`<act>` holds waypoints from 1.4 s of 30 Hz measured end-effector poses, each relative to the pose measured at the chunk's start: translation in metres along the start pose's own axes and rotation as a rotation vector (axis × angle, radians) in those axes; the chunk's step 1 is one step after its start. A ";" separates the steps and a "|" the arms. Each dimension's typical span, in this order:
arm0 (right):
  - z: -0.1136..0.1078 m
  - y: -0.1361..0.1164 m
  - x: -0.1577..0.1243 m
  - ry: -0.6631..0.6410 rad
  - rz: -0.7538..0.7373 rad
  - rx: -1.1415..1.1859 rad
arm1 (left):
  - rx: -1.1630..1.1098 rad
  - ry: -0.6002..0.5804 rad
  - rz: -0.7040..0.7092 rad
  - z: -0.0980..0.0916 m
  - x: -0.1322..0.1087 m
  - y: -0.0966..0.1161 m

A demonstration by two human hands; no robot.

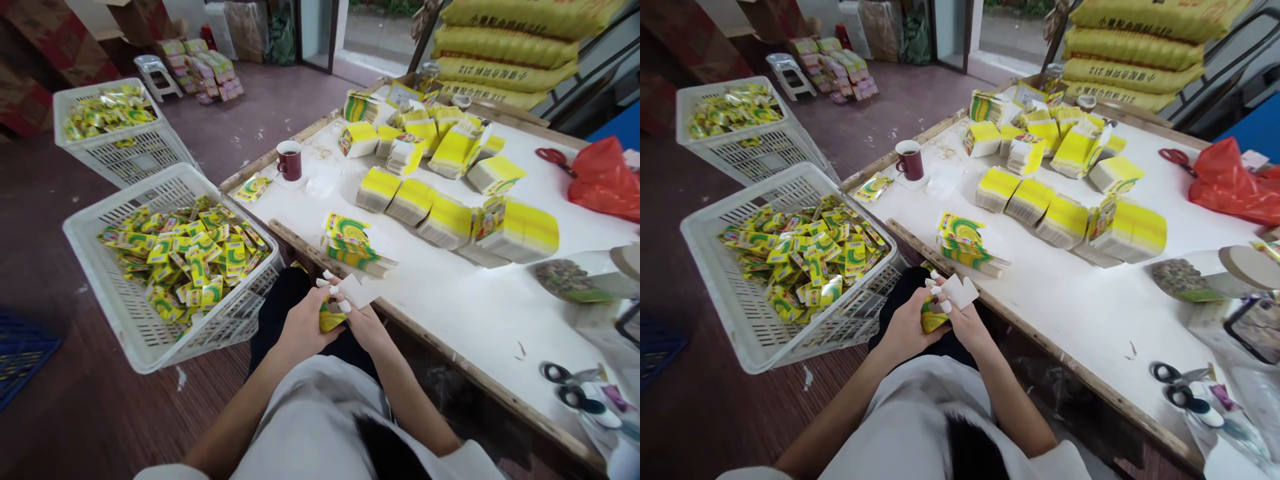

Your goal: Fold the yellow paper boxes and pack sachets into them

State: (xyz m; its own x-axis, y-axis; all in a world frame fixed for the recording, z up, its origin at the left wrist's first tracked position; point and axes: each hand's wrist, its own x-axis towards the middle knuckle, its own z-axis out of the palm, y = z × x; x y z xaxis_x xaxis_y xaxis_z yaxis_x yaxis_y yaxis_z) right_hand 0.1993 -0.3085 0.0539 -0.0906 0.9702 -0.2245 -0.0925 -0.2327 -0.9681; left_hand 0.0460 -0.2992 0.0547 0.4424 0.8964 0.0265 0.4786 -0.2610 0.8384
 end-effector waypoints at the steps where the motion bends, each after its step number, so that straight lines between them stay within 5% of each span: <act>1: -0.001 0.000 -0.001 -0.022 -0.041 -0.043 | -0.010 -0.002 -0.003 -0.001 0.001 -0.001; 6: -0.003 -0.002 -0.008 -0.111 -0.320 -0.524 | -0.066 -0.046 -0.003 0.004 0.004 -0.010; 13: -0.016 -0.002 0.001 0.041 -0.488 -0.744 | 0.073 0.173 -0.026 -0.001 0.005 -0.017; 18: -0.033 -0.007 0.003 -0.230 -0.388 -0.916 | 0.062 0.031 -0.040 -0.025 0.002 -0.016; 24: -0.043 -0.022 0.005 -0.383 -0.374 -0.801 | 0.047 -0.067 -0.009 -0.032 0.000 -0.017; 30: -0.029 -0.008 0.004 -0.184 -0.367 -0.673 | 0.139 -0.048 0.021 -0.036 0.008 -0.012; 35: -0.033 -0.001 0.007 -0.206 -0.392 -0.555 | 0.125 -0.091 0.009 -0.034 0.010 -0.009; 42: -0.027 -0.001 0.019 -0.095 -0.394 -0.591 | 0.023 0.022 -0.050 -0.032 0.006 -0.025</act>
State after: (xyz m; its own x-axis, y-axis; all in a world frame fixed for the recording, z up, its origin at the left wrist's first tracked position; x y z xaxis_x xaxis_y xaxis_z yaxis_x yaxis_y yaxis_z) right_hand 0.2241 -0.2882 0.0475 -0.2497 0.9584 0.1384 0.4138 0.2349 -0.8796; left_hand 0.0125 -0.2756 0.0517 0.4013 0.9160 -0.0030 0.5168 -0.2237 0.8264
